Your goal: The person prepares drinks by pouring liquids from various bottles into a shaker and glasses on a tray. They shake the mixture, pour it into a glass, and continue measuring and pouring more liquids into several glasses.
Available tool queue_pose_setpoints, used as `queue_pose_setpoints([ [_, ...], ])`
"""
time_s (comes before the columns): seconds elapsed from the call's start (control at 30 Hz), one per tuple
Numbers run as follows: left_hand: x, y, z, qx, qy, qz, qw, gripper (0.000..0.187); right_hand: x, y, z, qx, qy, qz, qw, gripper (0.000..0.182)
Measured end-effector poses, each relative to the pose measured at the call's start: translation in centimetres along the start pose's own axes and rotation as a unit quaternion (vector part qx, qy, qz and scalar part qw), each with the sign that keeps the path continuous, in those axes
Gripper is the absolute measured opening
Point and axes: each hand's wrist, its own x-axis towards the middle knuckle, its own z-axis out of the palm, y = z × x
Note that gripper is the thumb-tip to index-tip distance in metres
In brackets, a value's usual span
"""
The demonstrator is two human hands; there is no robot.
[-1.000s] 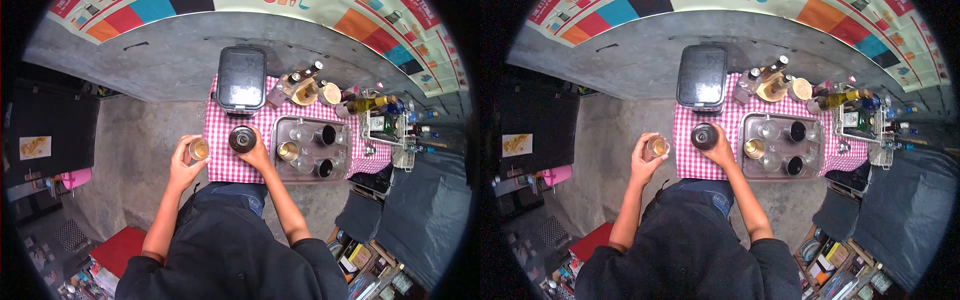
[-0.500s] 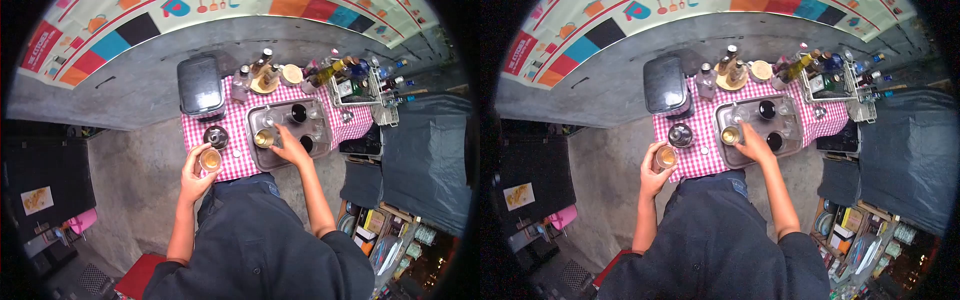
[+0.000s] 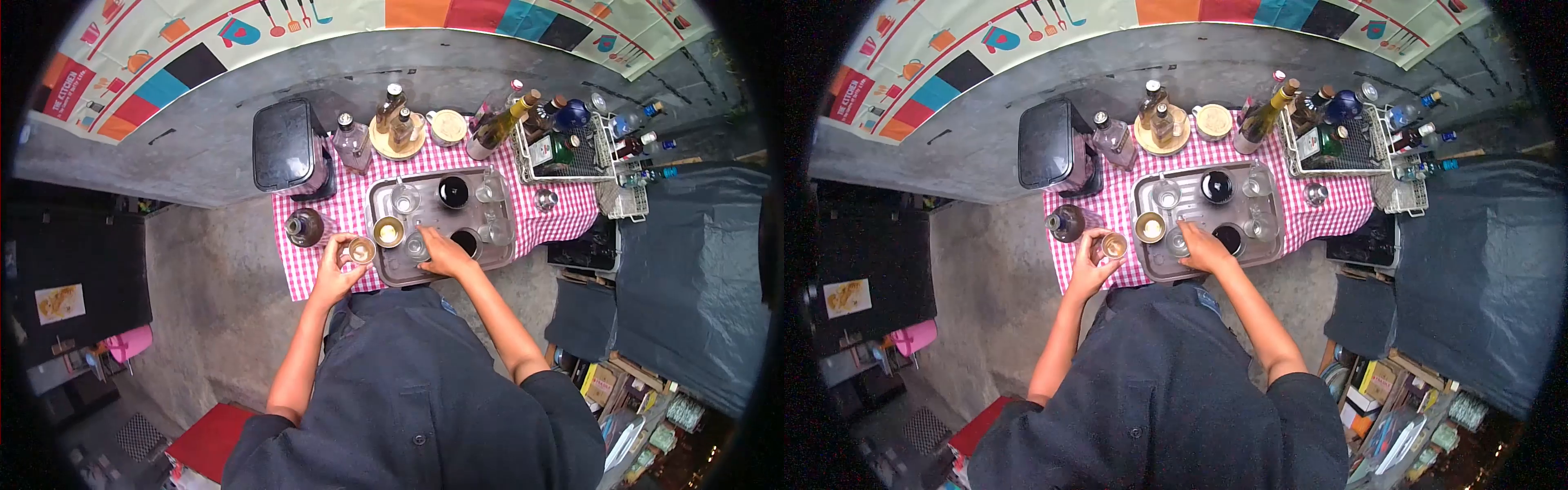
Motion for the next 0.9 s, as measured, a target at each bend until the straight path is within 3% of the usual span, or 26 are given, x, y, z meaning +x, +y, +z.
queue_pose_setpoints([
  [0.33, 1.8, -3.9, 2.5, 0.164, 0.079, -0.049, 0.982, 0.053, 0.8, 1.3, -0.3, 0.011, -0.054, -0.036, 0.998, 0.092],
  [0.47, 2.4, -4.5, 3.3, 0.241, 0.072, -0.032, 0.967, 0.057, 1.2, 1.7, -0.8, 0.020, -0.097, -0.038, 0.994, 0.093],
  [0.67, 3.1, -5.0, 4.0, 0.368, 0.038, -0.008, 0.929, 0.060, 1.6, 2.7, -0.1, -0.011, -0.065, -0.084, 0.994, 0.094],
  [0.9, 3.3, -3.7, 5.1, 0.418, 0.047, -0.050, 0.906, 0.061, 2.1, 3.2, 0.1, -0.002, -0.084, -0.090, 0.992, 0.098],
])
